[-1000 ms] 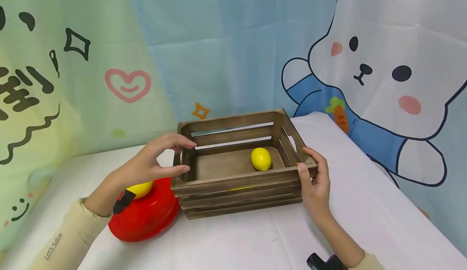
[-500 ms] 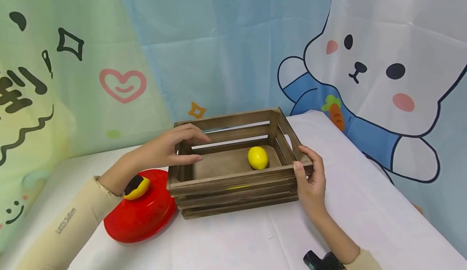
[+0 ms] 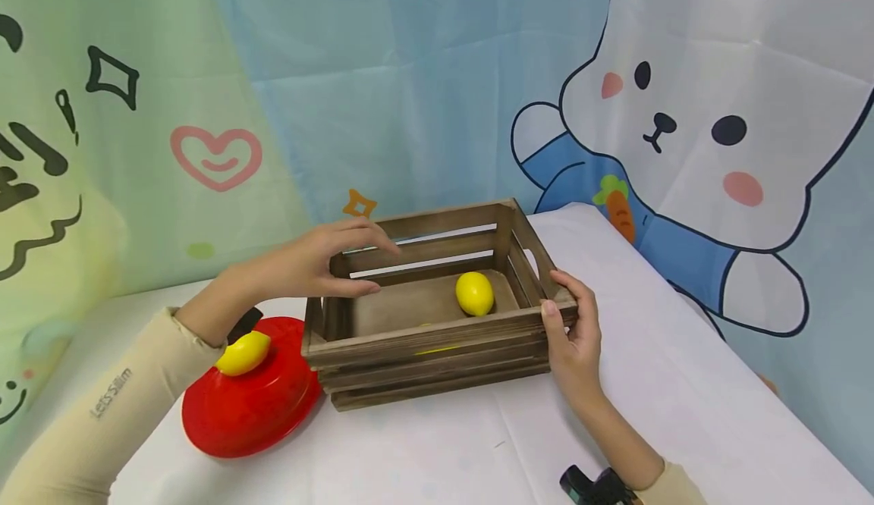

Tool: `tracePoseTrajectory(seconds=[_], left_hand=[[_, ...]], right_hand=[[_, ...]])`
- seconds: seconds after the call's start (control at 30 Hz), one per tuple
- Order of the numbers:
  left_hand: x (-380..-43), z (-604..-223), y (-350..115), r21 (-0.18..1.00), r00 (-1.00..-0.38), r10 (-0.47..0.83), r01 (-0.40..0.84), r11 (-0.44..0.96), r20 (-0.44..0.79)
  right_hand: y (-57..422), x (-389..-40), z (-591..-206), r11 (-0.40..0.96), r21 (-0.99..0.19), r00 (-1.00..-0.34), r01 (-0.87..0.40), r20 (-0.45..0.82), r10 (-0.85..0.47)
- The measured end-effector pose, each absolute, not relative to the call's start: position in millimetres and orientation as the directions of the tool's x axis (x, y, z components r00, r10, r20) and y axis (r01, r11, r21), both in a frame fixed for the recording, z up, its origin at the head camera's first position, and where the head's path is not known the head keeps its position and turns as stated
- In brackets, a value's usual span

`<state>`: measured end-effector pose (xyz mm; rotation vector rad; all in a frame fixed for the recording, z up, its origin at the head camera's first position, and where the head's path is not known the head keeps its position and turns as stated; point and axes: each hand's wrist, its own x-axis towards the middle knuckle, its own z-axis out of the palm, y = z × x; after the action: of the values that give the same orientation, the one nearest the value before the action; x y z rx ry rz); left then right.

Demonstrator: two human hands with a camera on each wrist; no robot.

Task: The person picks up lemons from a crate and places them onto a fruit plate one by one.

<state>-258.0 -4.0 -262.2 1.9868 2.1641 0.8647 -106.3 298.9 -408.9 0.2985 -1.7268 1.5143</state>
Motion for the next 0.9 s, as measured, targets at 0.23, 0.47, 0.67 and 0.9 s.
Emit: tracePoseTrajectory(seconds=[0.23,0.47,0.67,0.9], left_hand=[[-257.0,-259.8,18.3,0.434,-0.094,0.962,0.900,-0.029,0.258],[-256.8,-270.7,29.2,0.535,-0.061,0.984,0.844,-0.037,0.164],[-263.9,-289.7,37.4,0.587,-0.008,0.994,0.808,-0.058,0.109],[-267.1,-311.2,48.0,0.629,-0.004,1.000,0.777,0.017,-0.023]], right_hand=[[300.3,-105.8,-408.7,0.242,-0.721,-0.645,-0.649,0.690,0.328],[299.4,-106.5,-409.3,0.269,-0.727,-0.657,-0.632,0.687,0.312],[297.0,-109.2,-408.6,0.280,-0.724,-0.655,-0.631,0.690,0.309],[297.8,-105.5,-408.3,0.270,-0.733,-0.659,-0.624,0.680,0.322]])
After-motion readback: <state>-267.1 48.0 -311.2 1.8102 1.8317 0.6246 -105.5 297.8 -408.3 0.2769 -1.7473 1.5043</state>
